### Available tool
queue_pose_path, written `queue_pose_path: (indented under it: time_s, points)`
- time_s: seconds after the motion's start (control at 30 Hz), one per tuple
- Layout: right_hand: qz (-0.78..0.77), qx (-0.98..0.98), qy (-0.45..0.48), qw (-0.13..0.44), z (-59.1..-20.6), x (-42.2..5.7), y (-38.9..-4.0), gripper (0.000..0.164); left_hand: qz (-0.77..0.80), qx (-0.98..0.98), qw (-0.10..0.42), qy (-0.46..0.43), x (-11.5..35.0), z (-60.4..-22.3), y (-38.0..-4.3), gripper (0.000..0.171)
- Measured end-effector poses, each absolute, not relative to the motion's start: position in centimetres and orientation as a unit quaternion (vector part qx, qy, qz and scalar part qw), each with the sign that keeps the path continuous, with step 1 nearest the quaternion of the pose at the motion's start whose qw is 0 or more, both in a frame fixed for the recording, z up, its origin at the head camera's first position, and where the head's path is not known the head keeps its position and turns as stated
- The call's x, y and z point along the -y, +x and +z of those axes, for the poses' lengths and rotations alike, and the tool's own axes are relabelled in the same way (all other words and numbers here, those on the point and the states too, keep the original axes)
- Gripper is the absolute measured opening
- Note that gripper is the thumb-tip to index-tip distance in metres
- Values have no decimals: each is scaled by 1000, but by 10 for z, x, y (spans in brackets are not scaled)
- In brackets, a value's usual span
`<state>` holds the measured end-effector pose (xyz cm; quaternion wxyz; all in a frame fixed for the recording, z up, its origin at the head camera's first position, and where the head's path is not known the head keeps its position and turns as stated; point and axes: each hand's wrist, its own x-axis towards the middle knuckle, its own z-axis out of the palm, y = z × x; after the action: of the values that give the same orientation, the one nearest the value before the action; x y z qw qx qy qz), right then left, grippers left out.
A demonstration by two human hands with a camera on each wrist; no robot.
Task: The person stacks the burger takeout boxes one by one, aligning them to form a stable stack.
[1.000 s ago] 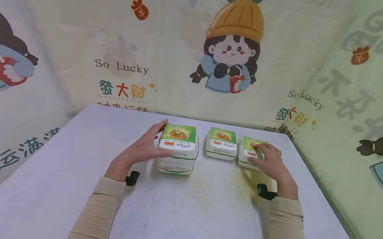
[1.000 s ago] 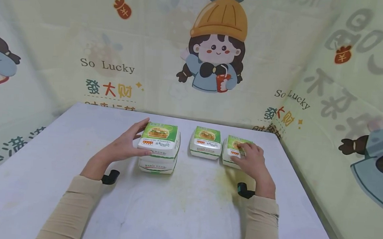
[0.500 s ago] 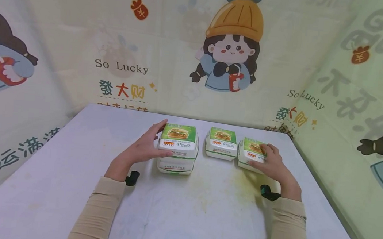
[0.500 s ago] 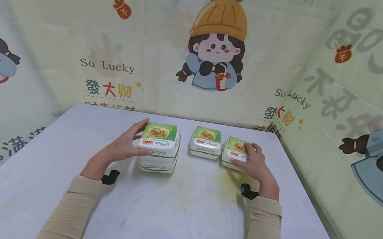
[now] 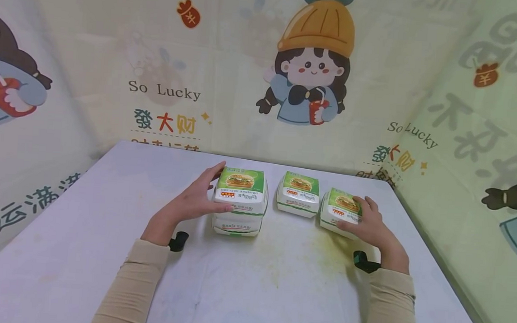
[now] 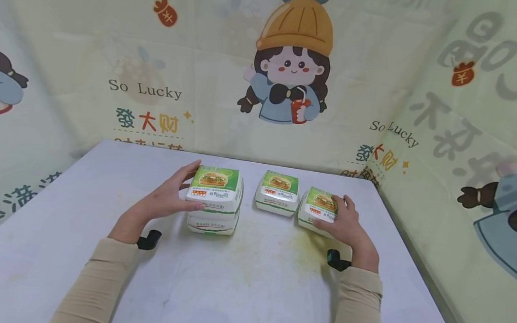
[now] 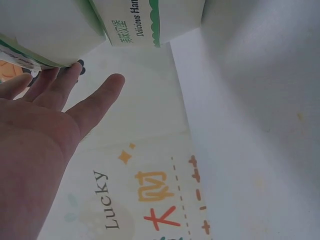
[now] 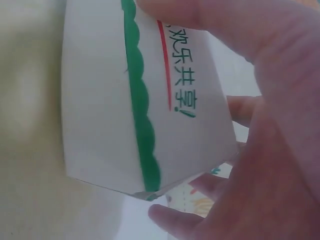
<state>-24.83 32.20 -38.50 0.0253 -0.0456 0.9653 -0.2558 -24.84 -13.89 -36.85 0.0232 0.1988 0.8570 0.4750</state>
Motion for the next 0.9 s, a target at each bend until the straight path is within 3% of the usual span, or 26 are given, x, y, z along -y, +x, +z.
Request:
queue_pose_path:
  time_s: [0.27,0.9]
  points:
    - [-265,-961,-59,57,-381,-325,-243,99,474,-857,25,199,139,-369,-249,117]
    - [-285,-954,-61,68,-384,-327,-245,98,477,-856,25,199,139,-371,-247,115]
